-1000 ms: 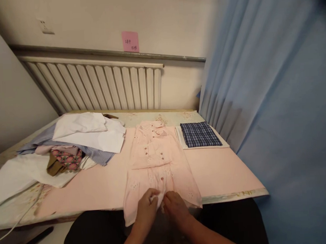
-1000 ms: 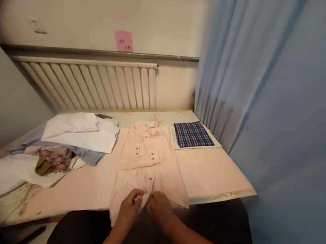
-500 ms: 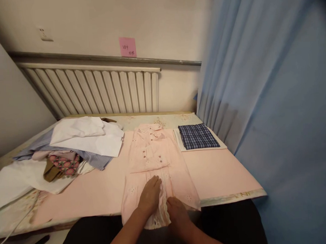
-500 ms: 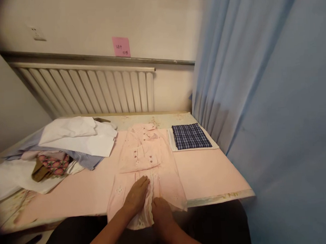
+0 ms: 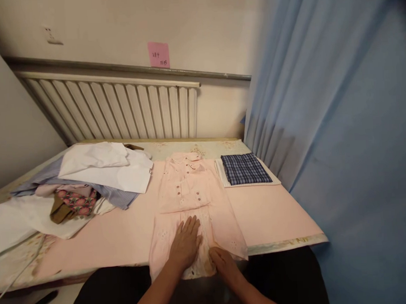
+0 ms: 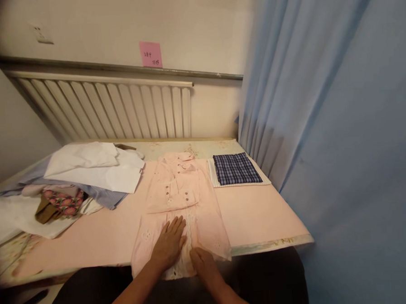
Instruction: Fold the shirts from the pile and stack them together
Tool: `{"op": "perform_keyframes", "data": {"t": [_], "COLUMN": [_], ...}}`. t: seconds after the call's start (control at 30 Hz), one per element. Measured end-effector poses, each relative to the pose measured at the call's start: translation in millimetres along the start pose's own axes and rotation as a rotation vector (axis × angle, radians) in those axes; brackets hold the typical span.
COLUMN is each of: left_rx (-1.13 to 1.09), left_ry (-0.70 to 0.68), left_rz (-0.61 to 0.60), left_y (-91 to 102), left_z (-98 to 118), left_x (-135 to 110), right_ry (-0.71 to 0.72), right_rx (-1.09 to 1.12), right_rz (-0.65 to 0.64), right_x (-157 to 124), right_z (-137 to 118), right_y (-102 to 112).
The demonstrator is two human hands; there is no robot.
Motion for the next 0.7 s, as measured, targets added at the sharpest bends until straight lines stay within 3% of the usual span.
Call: {"op": "perform_keyframes", "data": {"t": [0.13, 0.37, 0.53, 0.7], "left_rx": [0.005, 0.009, 0.0, 0.019], "left_ry": [-0.001, -0.002, -0.01, -0.004], "left_rz": [-0.013, -0.018, -0.019, -0.033], "left_y": [0.2, 0.3, 2.1, 2.5], "left_z": [0, 0, 0, 1], "left_x": [0, 0, -1, -1], "right_ry": [-0.118, -0.14, -0.172, -0.062], "right_rx": [-0.063, -0.09, -0.099, -0.381], "right_rz": [-0.038, 0.007, -0.036, -0.081], "right_x": [-2, -5, -5, -13], "right_z": [14, 27, 33, 20], "right_y": [-7, -1, -3, 8]}}
Point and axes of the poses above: each hand's wrist, its own x-axis towards the middle knuckle, its own y-axis out of the back of the hand, z = x × y, the point moved 5 cm from there along x, towards the middle knuckle
